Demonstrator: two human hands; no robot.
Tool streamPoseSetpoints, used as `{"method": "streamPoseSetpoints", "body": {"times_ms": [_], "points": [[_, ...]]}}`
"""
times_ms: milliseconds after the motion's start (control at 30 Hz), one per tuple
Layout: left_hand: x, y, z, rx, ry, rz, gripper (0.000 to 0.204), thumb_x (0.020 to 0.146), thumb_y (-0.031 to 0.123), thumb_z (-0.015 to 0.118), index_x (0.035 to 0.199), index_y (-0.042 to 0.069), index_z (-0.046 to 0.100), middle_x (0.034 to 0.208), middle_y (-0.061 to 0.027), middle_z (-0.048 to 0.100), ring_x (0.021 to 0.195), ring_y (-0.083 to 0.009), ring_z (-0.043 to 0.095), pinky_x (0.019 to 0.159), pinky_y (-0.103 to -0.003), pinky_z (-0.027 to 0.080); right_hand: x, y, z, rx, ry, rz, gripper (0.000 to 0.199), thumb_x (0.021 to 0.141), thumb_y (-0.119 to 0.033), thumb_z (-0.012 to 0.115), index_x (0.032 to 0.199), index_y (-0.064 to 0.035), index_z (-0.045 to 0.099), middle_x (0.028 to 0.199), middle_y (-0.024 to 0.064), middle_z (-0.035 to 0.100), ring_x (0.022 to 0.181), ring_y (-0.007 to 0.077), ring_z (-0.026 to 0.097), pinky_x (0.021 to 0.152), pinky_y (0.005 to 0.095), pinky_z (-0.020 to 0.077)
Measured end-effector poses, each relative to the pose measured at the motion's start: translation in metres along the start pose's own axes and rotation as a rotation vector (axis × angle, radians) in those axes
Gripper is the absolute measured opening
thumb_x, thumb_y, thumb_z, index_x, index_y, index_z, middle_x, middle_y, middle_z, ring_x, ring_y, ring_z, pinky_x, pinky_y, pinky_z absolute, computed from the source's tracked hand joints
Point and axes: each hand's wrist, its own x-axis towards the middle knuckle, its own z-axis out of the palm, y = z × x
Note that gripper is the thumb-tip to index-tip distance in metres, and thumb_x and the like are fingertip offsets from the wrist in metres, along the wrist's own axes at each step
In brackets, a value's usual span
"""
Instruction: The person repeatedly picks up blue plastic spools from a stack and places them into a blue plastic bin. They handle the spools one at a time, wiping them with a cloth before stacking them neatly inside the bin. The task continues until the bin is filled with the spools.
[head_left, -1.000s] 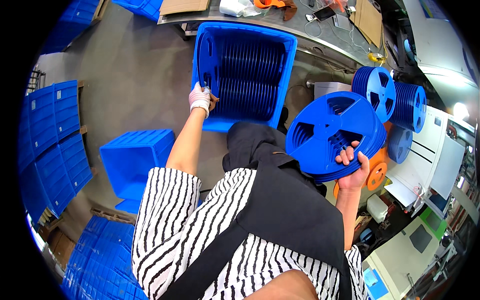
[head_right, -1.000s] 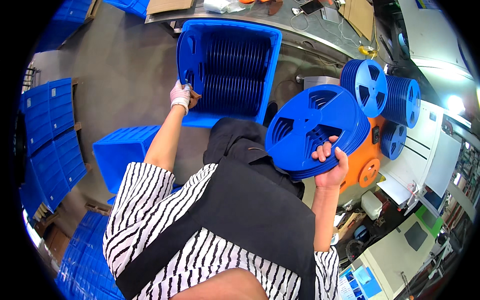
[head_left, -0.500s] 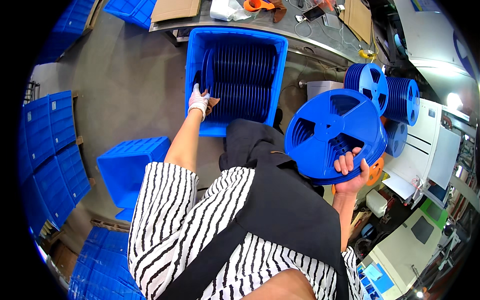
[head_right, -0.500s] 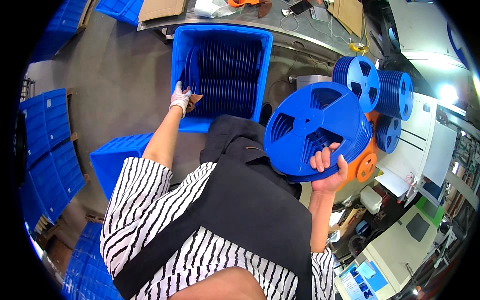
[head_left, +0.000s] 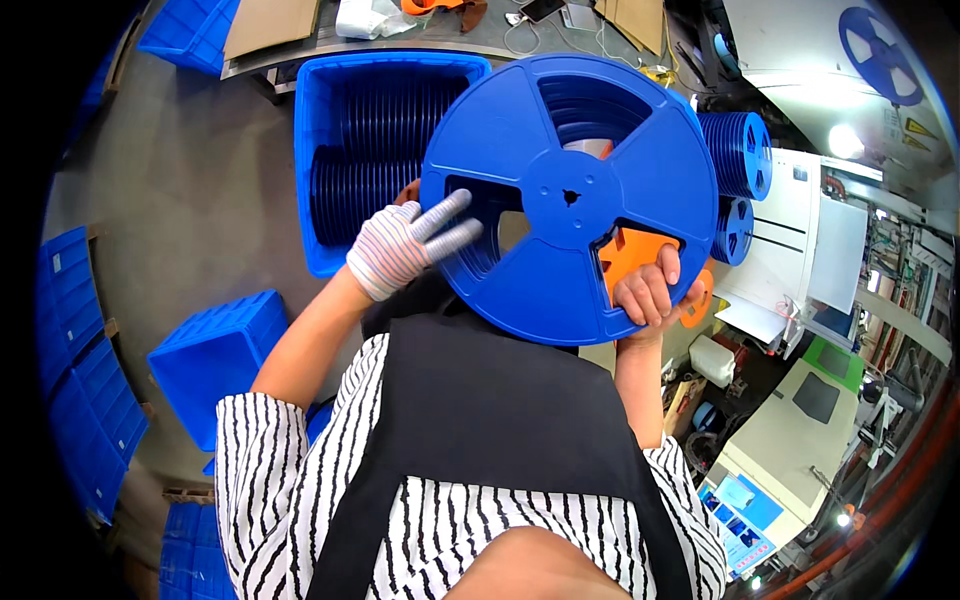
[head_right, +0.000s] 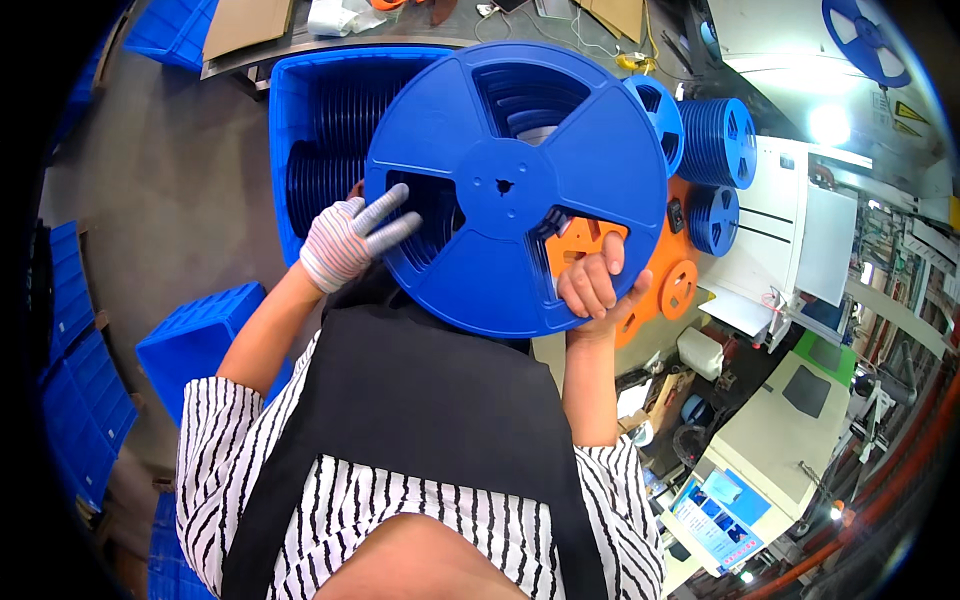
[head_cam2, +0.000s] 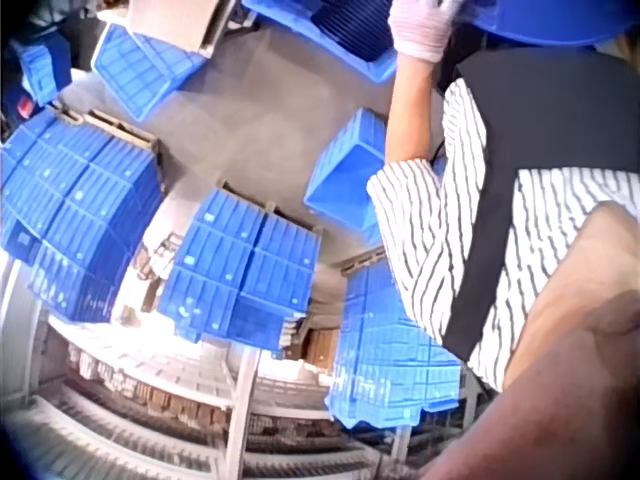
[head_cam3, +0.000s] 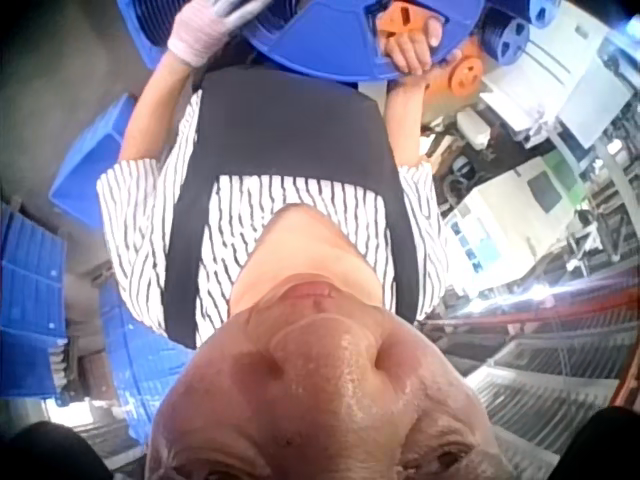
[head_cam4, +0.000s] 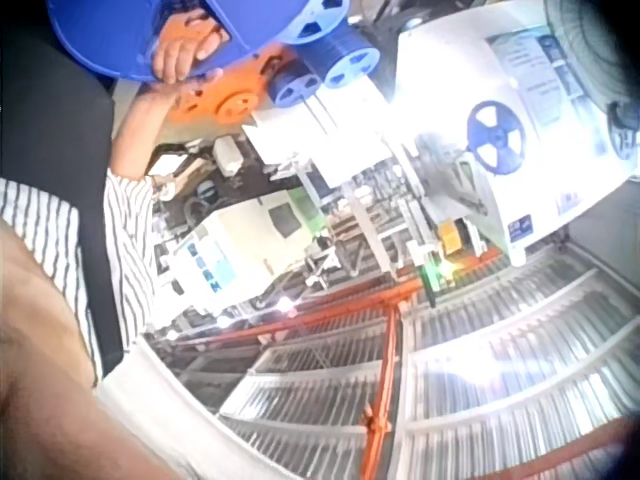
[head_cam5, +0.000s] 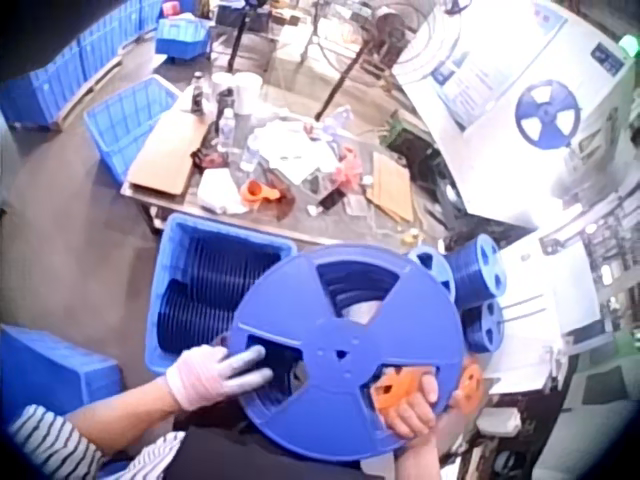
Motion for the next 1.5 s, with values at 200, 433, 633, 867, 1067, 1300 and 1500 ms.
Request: {"method": "streamPoseSetpoints", "body": {"times_ms": [200, 433, 633, 867, 1067, 1300, 1500], "points": [[-0.009, 0.002, -0.011, 0.035, -0.09, 0.005, 0.036, 0.077, 0.003, 0.063, 0.109, 0.017, 0.063, 0.129, -0.0103, 0.059, 0.065, -0.0209, 0.058, 0.06, -0.033, 0.054, 0.001, -0.002, -0.007, 0.033, 0.012, 0.021, 0.034, 0.095, -0.037, 0.061, 0.092, -0.0088, 0.043, 0.05, -0.005, 0.043, 0.038, 0.0044, 0.045, 0.039, 0.019, 0.0364], [-0.01, 0.002, -0.029, 0.06, -0.131, 0.04, 0.033, 0.079, 0.006, 0.062, 0.11, 0.017, 0.061, 0.129, -0.0112, 0.058, 0.06, -0.0198, 0.056, 0.056, -0.032, 0.052, 0.004, -0.005, -0.017, 0.056, -0.003, 0.063, 0.034, 0.095, -0.038, 0.061, 0.094, -0.0083, 0.043, 0.052, -0.0049, 0.043, 0.04, 0.0047, 0.046, 0.04, 0.0198, 0.0373], [-0.013, -0.005, -0.029, -0.116, -0.21, -0.026, 0.04, 0.081, 0.004, 0.065, 0.118, 0.016, 0.056, 0.128, -0.0125, 0.059, 0.075, -0.0247, 0.067, 0.062, -0.034, 0.058, 0.012, -0.007, -0.008, 0.004, -0.018, 0.119, 0.034, 0.095, -0.038, 0.06, 0.094, -0.0081, 0.044, 0.052, -0.004, 0.044, 0.04, 0.0061, 0.046, 0.039, 0.0206, 0.0367], [0.069, 0.029, -0.022, -1.074, 0.35, -0.574, 0.016, 0.084, -0.001, 0.061, 0.098, 0.006, 0.059, 0.096, -0.0118, 0.064, 0.09, -0.0266, 0.067, 0.072, -0.036, 0.056, 0.021, -0.005, 0.008, -0.113, 0.02, 0.216, 0.035, 0.093, -0.039, 0.06, 0.091, -0.0101, 0.041, 0.051, -0.0035, 0.044, 0.038, 0.0068, 0.045, 0.038, 0.0197, 0.0359], [0.163, 0.012, 0.012, -0.368, 0.396, -0.568, 0.02, 0.096, 0.027, 0.055, 0.09, 0.009, 0.061, 0.085, -0.0131, 0.063, 0.08, -0.0349, 0.062, 0.065, -0.044, 0.051, 0.037, 0.015, 0.024, -0.142, 0.024, 0.33, 0.035, 0.089, -0.039, 0.062, 0.09, -0.0097, 0.043, 0.052, -0.0017, 0.044, 0.039, 0.0086, 0.043, 0.04, 0.023, 0.035], [0.152, 0.047, 0.018, -0.467, 0.309, -0.508, 0.019, 0.094, 0.024, 0.057, 0.084, 0.009, 0.062, 0.078, -0.0148, 0.063, 0.077, -0.0327, 0.065, 0.069, -0.041, 0.052, 0.034, 0.014, 0.022, -0.171, 0.061, 0.326, 0.034, 0.088, -0.039, 0.062, 0.088, -0.0106, 0.043, 0.052, -0.0021, 0.044, 0.039, 0.0091, 0.044, 0.04, 0.0237, 0.0354], [0.149, 0.058, 0.034, -0.434, 0.308, -0.41, 0.027, 0.095, 0.031, 0.056, 0.093, 0.005, 0.063, 0.083, -0.0168, 0.065, 0.08, -0.0355, 0.065, 0.071, -0.042, 0.053, 0.027, 0.015, 0.018, -0.144, 0.009, 0.336, 0.035, 0.088, -0.039, 0.063, 0.087, -0.011, 0.043, 0.052, -0.0015, 0.044, 0.04, 0.0094, 0.045, 0.04, 0.0235, 0.0361]]}}
